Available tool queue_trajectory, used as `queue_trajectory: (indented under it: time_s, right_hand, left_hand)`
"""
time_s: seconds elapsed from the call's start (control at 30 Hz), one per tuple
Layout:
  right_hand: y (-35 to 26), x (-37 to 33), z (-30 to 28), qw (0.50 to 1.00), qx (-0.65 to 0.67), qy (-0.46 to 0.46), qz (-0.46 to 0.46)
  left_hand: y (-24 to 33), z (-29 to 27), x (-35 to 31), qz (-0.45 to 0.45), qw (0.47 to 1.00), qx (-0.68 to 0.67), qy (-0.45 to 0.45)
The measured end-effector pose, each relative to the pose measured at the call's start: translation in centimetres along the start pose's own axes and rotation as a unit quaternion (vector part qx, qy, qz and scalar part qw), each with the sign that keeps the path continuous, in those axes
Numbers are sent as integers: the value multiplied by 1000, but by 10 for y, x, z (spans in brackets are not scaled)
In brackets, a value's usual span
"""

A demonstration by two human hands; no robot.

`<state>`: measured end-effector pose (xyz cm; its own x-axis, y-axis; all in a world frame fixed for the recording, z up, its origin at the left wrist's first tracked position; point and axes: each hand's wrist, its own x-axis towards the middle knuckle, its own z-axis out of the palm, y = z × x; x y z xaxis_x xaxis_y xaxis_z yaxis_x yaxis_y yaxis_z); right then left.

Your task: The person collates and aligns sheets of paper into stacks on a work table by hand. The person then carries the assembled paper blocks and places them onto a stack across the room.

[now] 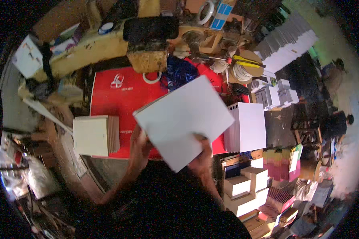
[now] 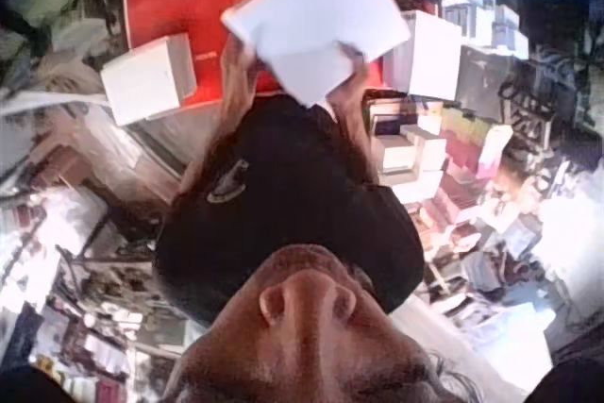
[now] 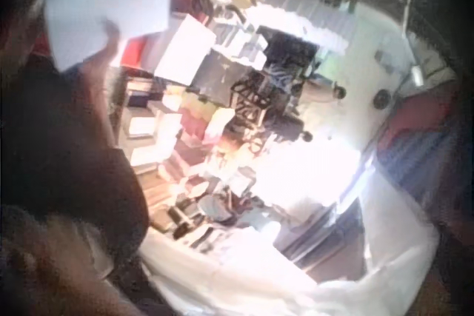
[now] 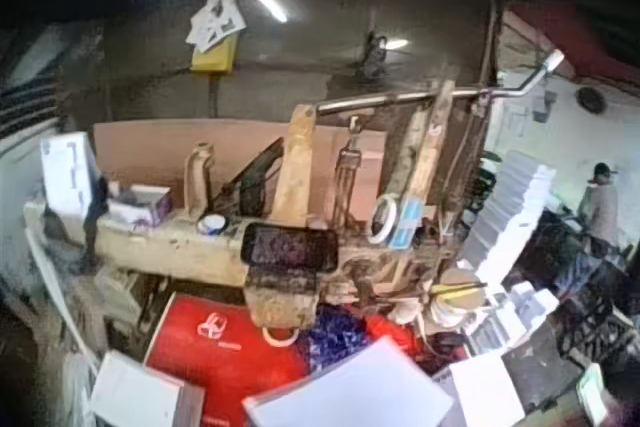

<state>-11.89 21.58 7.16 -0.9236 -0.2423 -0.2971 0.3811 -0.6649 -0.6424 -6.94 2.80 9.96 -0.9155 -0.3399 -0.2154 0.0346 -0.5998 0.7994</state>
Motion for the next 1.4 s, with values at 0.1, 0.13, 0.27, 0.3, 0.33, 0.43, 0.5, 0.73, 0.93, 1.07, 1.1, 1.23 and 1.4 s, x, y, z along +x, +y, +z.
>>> queue_trajectory:
  time_s: [0.1,0.13,0.27,0.3,0.33,0.43,0.5,0.73,0.93,1.07,1.1,1.23,1.4]
  right_hand:
    - [-57,26,-39,993,-67,80,-45]
    - [-80,36,-40,987,-153,52,-23]
    - [-132,69,-82,970,-230,-65,51]
    - [-136,75,-101,969,-233,-68,54]
    - [-135,83,-123,912,-381,-150,4]
    - [-120,96,-148,894,-384,-198,119]
    - [-97,77,-105,869,-441,-67,213]
    - [-87,71,-85,782,-574,-123,211]
    - [-50,63,-95,784,-609,-61,100]
    - [-44,73,-104,799,-601,-24,-16]
    - [-47,79,-96,786,-617,-28,-32]
    - [-82,142,-13,591,-657,-191,-428]
    - [-52,226,52,564,-643,-446,-264]
  left_hand:
    - [-4,7,45,-126,975,-138,-116]
    - [-5,3,56,-142,960,-146,-191]
    - [-23,24,56,-145,949,219,-176]
    - [-35,29,50,-102,922,317,-196]
    - [-42,39,34,-124,888,417,-148]
    - [-51,39,12,-170,855,481,-94]
    - [-69,25,-5,-202,865,451,-87]
    - [-145,4,-1,-38,960,278,14]
    - [-169,-8,18,-4,937,349,22]
    - [-119,14,15,-47,969,232,-67]
    - [-110,22,10,-45,969,232,-68]
    - [-86,48,17,203,719,659,80]
    - [-105,94,80,293,569,761,-111]
